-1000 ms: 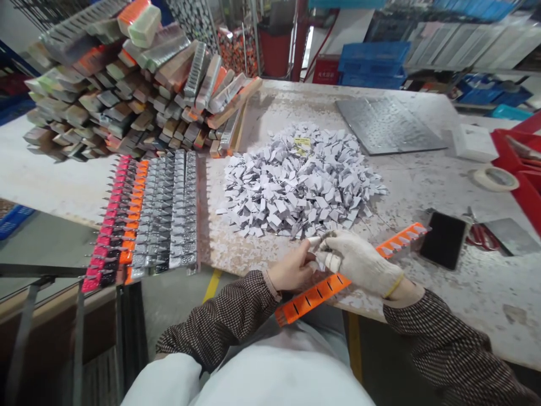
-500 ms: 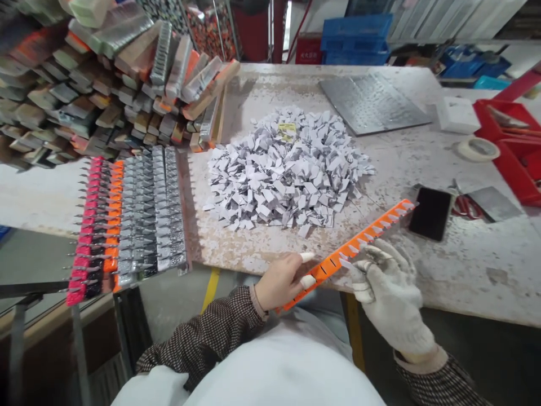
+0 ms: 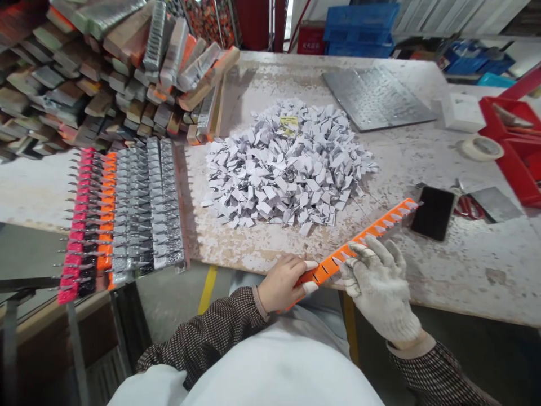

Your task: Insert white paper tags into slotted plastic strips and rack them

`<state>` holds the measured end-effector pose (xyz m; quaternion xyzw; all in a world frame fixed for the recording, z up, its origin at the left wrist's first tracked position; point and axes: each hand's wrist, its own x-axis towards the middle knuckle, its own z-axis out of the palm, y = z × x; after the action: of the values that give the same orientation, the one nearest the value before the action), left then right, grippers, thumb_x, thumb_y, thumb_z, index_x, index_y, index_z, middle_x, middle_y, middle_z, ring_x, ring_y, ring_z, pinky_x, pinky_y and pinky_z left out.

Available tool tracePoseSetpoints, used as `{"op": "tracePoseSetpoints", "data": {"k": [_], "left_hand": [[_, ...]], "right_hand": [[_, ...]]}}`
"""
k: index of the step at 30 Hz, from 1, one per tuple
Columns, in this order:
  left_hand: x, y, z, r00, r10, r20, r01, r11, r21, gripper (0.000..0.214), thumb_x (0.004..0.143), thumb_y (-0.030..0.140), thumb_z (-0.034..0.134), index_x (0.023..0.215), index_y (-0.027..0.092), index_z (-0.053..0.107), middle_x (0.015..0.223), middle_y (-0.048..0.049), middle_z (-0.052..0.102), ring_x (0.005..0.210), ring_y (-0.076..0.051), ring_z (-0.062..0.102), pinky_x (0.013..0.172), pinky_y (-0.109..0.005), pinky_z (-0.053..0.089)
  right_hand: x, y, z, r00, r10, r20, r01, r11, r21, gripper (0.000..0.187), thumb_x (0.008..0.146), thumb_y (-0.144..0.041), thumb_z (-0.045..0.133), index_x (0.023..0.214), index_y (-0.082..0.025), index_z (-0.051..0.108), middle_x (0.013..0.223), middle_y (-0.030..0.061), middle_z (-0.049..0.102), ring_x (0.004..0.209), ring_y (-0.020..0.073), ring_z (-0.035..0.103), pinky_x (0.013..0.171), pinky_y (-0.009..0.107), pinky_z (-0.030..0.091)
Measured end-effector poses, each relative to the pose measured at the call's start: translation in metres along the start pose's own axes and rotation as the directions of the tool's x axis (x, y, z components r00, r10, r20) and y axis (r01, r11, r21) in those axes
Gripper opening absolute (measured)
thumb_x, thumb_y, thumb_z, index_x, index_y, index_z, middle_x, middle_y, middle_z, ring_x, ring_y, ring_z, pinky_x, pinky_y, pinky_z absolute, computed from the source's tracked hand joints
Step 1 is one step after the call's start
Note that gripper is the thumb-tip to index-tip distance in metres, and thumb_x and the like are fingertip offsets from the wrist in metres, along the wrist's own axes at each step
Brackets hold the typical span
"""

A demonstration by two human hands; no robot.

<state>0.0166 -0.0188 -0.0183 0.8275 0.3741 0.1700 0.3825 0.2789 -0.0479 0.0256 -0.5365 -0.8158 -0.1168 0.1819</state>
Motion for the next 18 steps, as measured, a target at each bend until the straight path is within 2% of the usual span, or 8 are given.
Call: {"op": "tracePoseSetpoints", "data": {"k": [10, 14, 18], "left_hand": [[-0.0009, -0.0021, 0.003, 1.0, 0.008, -0.01, -0.008, 0.999, -0.041, 0.046, 0.109, 0.05, 0.069, 0.141, 0.018, 0.069, 0.123, -0.014, 0.079, 0.114, -0.03, 0.071, 0.106, -0.045, 0.054], [-0.0006, -0.0042, 0.0053, 0.999, 0.021, -0.026, -0.022, 0.999, -0.047, 0.045, 0.109, 0.051, 0.07, 0.14, 0.02, 0.069, 0.121, -0.0132, 0.079, 0.113, -0.03, 0.071, 0.104, -0.045, 0.054], [0.0, -0.0048, 0.0063, 0.999, 0.028, -0.034, -0.03, 0.999, -0.043, 0.046, 0.109, 0.052, 0.07, 0.14, 0.018, 0.069, 0.12, -0.0135, 0.08, 0.113, -0.031, 0.071, 0.104, -0.046, 0.055]], "right_hand": [[0.0037, 0.0009, -0.0067, 0.998, -0.039, 0.056, 0.04, 0.999, -0.021, 0.001, 0.101, -0.023, 0.072, 0.102, -0.022, 0.073, 0.132, 0.0157, 0.08, 0.147, 0.0416, 0.064, 0.132, 0.072, 0.041], [0.0039, 0.0018, -0.0052, 0.997, -0.067, 0.033, 0.069, 0.996, -0.05, 0.01, 0.104, -0.028, 0.073, 0.096, -0.02, 0.072, 0.13, 0.014, 0.081, 0.144, 0.0399, 0.066, 0.131, 0.067, 0.044], [0.0063, 0.0, -0.0024, 0.994, -0.081, 0.073, 0.087, 0.991, -0.097, 0.017, 0.105, -0.029, 0.071, 0.092, -0.018, 0.073, 0.132, 0.0155, 0.08, 0.145, 0.0422, 0.065, 0.133, 0.069, 0.041]]}}
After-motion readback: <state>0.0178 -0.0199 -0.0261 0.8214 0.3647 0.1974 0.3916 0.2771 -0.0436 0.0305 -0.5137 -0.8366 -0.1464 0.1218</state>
